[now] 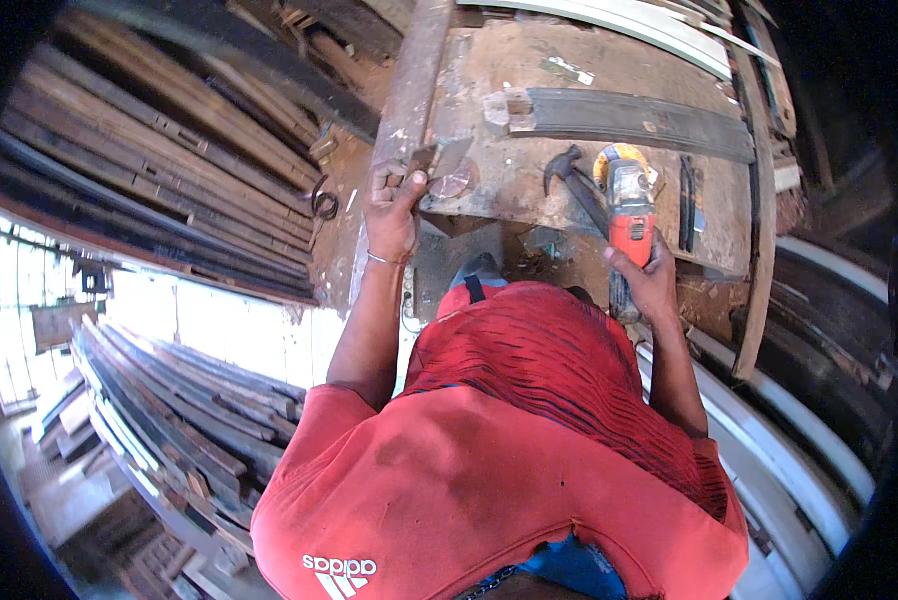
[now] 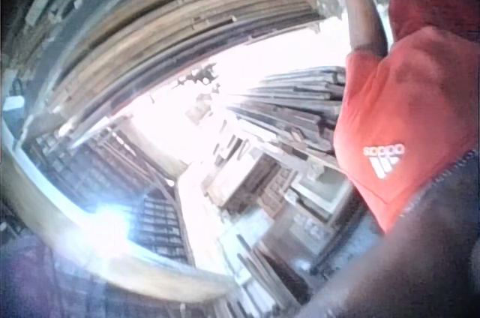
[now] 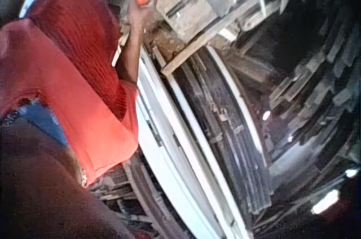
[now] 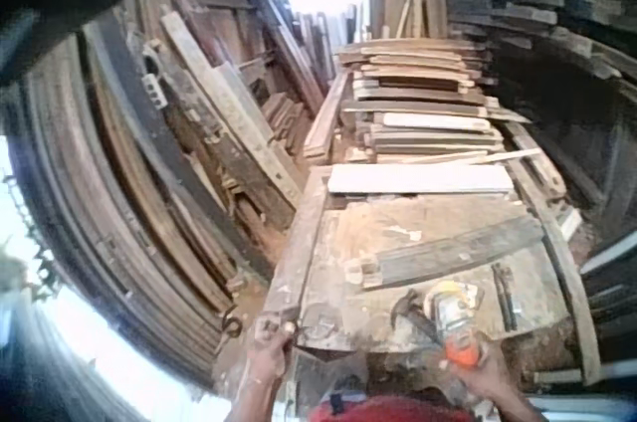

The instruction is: The person uses an angle grinder to smooth or cut metal hinges on a workbench, then walks to retrieve a hammer and uses it to strike a metal component.

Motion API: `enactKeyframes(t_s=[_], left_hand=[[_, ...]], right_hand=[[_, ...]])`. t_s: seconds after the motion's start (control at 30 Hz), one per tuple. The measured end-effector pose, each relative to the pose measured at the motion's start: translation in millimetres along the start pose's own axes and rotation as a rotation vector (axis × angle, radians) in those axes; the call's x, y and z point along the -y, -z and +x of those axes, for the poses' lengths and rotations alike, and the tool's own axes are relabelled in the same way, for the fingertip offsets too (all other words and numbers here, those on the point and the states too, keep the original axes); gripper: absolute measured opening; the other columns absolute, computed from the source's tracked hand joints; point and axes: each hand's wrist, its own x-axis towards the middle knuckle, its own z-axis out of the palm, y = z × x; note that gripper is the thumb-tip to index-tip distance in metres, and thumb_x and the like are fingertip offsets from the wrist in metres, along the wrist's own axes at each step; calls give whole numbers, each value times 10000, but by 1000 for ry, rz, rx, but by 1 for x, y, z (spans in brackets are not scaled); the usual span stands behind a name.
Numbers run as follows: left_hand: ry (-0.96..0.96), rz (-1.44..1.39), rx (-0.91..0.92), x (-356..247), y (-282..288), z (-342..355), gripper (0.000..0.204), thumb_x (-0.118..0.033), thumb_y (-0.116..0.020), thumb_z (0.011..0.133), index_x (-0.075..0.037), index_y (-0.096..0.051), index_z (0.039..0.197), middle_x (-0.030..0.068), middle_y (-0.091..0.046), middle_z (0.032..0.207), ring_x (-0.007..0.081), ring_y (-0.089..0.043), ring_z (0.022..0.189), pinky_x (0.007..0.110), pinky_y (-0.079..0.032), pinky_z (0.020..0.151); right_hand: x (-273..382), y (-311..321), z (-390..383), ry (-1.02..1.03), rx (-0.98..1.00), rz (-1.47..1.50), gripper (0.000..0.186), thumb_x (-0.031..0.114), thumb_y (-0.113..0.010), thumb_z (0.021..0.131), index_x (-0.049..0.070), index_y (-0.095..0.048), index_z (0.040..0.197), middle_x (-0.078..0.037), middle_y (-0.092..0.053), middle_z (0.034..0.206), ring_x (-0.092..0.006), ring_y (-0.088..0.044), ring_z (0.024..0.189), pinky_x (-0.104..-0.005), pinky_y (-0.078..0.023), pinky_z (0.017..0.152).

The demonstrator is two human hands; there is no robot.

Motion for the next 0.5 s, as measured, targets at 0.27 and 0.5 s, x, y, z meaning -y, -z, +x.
enactKeyframes(t_s=[0.27,0.5], left_hand=[[-641,593,114,-55,-22,-74,221,52,-695,860,-47,-528,968,169,-621,1171,321,-601,1186,418,-474,1007],[-745,648,-82,-45,-35,-87,119,-25,-737,849,-32,-631,902,178,-565,1195,348,-570,1209,423,-477,983]], right_hand=[[5,5,24,38,281,3,516,160,-781,837,1,-559,1274,-89,-666,1144,-170,-628,1030,-337,-490,931],[-1,-1,23,-72,381,108,485,151,-782,829,6,-580,1246,-70,-673,1115,-158,-634,982,-336,-512,882]])
